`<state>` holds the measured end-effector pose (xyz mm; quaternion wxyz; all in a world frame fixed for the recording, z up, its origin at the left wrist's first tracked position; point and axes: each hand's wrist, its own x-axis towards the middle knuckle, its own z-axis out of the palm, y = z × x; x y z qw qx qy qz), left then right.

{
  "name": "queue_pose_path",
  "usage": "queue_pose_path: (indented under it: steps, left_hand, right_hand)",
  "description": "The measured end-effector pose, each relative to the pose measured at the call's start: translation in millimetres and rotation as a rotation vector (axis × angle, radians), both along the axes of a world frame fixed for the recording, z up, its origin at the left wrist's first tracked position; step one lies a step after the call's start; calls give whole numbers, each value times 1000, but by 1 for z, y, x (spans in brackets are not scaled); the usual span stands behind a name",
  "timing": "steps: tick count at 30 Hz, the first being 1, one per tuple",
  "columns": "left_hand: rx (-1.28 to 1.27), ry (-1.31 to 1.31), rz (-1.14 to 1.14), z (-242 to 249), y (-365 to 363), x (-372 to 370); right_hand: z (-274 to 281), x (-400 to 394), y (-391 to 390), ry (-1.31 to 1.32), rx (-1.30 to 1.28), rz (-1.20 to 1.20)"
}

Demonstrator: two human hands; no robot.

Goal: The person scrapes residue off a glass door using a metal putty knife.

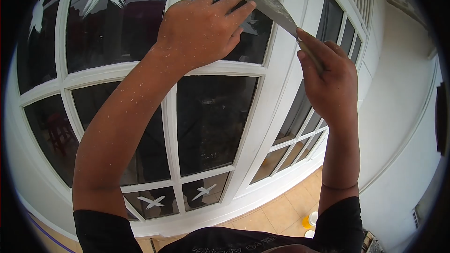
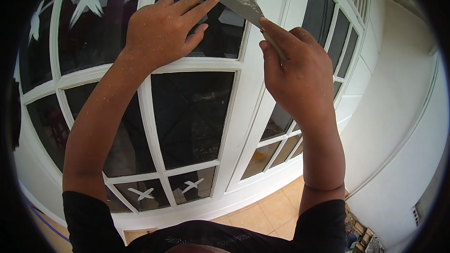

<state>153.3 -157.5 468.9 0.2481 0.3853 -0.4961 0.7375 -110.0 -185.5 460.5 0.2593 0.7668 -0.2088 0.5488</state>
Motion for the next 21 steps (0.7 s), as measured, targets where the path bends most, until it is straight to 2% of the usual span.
queue_pose_path:
  steps: [2, 11, 14, 21]
  left_hand:
    - [32, 43, 59, -2, -6, 1]
    - [62, 115, 23, -11, -18, -7]
    - [73, 130, -19, -12, -19, -7]
    - [47, 152, -19, -11, -16, -10]
  right_hand:
    - [1, 6, 3, -16, 2, -30]
    - [-1, 17, 0, -72, -10, -72]
    - [-2, 18, -2, -97, -20, -8]
    - [-1, 20, 5, -83, -1, -71]
